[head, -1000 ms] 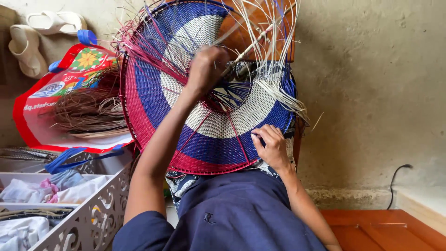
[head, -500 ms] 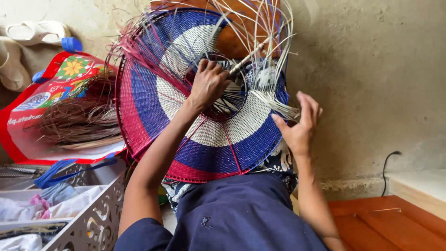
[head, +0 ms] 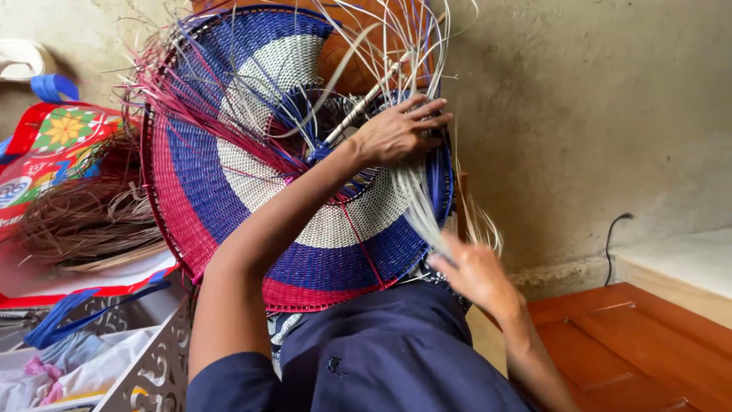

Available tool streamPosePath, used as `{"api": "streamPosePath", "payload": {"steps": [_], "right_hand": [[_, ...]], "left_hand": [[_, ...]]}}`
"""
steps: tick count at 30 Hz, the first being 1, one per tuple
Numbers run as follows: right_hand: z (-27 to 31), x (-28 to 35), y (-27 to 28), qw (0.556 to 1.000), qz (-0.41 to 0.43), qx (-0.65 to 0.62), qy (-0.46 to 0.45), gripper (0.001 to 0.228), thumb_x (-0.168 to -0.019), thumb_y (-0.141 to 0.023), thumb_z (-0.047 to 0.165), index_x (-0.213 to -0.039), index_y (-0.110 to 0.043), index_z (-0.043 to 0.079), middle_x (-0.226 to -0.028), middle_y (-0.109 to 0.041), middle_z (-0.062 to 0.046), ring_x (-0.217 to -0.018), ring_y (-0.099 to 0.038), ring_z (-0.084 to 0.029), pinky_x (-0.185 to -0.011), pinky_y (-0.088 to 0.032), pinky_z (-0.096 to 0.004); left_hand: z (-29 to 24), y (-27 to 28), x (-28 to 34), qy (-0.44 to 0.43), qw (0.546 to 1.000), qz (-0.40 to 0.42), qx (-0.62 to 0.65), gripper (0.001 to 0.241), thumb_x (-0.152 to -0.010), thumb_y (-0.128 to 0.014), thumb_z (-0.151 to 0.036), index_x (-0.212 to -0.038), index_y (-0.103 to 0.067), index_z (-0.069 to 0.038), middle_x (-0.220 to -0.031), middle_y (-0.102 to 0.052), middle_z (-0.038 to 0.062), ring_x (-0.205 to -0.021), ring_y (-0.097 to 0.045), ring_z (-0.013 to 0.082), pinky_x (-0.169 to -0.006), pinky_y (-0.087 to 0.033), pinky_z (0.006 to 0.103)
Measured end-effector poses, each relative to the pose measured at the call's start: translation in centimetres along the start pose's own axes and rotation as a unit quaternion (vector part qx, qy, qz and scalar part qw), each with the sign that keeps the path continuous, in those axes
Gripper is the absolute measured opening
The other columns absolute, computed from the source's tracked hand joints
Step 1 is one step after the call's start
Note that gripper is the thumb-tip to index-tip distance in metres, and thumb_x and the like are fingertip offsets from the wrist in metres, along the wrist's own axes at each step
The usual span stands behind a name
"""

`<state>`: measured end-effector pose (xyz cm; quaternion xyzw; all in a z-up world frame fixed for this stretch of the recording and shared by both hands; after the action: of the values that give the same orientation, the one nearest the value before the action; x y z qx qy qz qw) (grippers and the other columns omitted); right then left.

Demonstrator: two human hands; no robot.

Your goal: Weaving colored fibers into a circular mat pattern

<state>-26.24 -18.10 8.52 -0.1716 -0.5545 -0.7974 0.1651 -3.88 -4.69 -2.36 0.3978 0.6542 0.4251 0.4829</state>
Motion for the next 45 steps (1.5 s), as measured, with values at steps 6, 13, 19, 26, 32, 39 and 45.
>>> {"api": "streamPosePath", "payload": {"steps": [6, 13, 19, 26, 32, 39, 45], "right_hand": [[-5.8, -3.9, -1.1, 0.962, -0.094, -0.227, 0.117, 0.018, -0.099, -0.063, 0.013, -0.109, -0.075, 0.003, -0.093, -0.074, -0.021, -0.076, -0.073, -0.034, -0.061, -0.058, -0.042], [-7.7, -13.1, 0.8, 0.823, -0.152, -0.528, 0.144, 0.071, -0.1, -0.059, 0.049, -0.139, -0.054, -0.009, -0.114, -0.067, -0.027, -0.098, -0.073, -0.027, -0.081, -0.064, -0.034], [-9.2, -16.2, 0.1, 0.893, -0.201, -0.362, 0.174, 0.019, -0.104, -0.066, 0.002, -0.121, -0.071, -0.006, -0.102, -0.069, -0.02, -0.082, -0.072, -0.026, -0.066, -0.061, -0.034], [-6.7, -17.2, 1.5, 0.917, -0.246, -0.201, 0.241, 0.018, -0.093, -0.082, 0.005, -0.111, -0.078, 0.005, -0.097, -0.07, -0.01, -0.081, -0.069, -0.025, -0.063, -0.054, -0.033], [-6.5, -18.1, 2.4, 0.923, -0.21, -0.201, 0.253, 0.005, -0.097, -0.079, 0.004, -0.1, -0.076, 0.003, -0.088, -0.07, -0.012, -0.079, -0.069, -0.031, -0.065, -0.053, -0.038], [-6.7, -19.5, 2.7, 0.931, -0.24, -0.124, 0.244, 0.011, -0.098, -0.079, 0.006, -0.091, -0.071, 0.004, -0.081, -0.065, -0.015, -0.075, -0.066, -0.039, -0.064, -0.051, -0.043], [-11.8, -20.2, -0.7, 0.944, -0.235, -0.191, 0.131, 0.012, -0.092, -0.085, 0.004, -0.089, -0.073, 0.006, -0.075, -0.066, -0.013, -0.07, -0.066, -0.029, -0.063, -0.049, -0.035]], "left_hand": [[0.5, -1.5, 1.4, 0.052, 0.998, -0.035, 0.026, 0.031, -0.111, -0.053, -0.04, -0.135, -0.07, -0.033, -0.169, -0.035, 0.003, -0.159, -0.016, 0.0273, -0.128, -0.014, 0.0497], [0.5, -2.2, 1.3, 0.072, 0.996, -0.037, 0.02, 0.032, -0.109, -0.053, -0.047, -0.135, -0.069, -0.038, -0.17, -0.032, 0.002, -0.159, -0.015, 0.025, -0.128, -0.013, 0.05], [0.4, -2.1, 1.1, 0.062, 0.997, -0.023, 0.026, 0.033, -0.107, -0.055, -0.041, -0.137, -0.068, -0.039, -0.169, -0.035, 0.001, -0.159, -0.017, 0.0238, -0.129, -0.012, 0.051], [0.6, -2.7, 1.0, 0.052, 0.998, -0.024, 0.041, 0.032, -0.106, -0.057, -0.035, -0.136, -0.068, -0.038, -0.168, -0.037, -0.002, -0.159, -0.018, 0.0213, -0.129, -0.013, 0.0501], [0.5, -3.7, 1.3, 0.058, 0.996, -0.032, 0.063, 0.032, -0.105, -0.058, -0.032, -0.135, -0.069, -0.036, -0.166, -0.04, -0.002, -0.158, -0.021, 0.0214, -0.129, -0.013, 0.0509], [0.7, -4.4, 1.3, 0.056, 0.995, -0.06, 0.064, 0.032, -0.104, -0.06, -0.03, -0.135, -0.069, -0.033, -0.163, -0.043, 0.0, -0.155, -0.028, 0.0211, -0.129, -0.012, 0.0502], [1.1, -4.2, 1.4, 0.038, 0.992, -0.1, 0.069, 0.032, -0.102, -0.061, -0.033, -0.132, -0.07, -0.031, -0.159, -0.048, 0.002, -0.153, -0.034, 0.0215, -0.129, -0.011, 0.0514]]}}
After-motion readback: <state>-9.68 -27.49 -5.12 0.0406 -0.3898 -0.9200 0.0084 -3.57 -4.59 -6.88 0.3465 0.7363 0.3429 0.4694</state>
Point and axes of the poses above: each hand's wrist, its own x-axis away from the middle knuckle, its own y-axis out of the back of the hand, z = x × y, the point moved 3 cm from there along -x, towards the middle knuckle
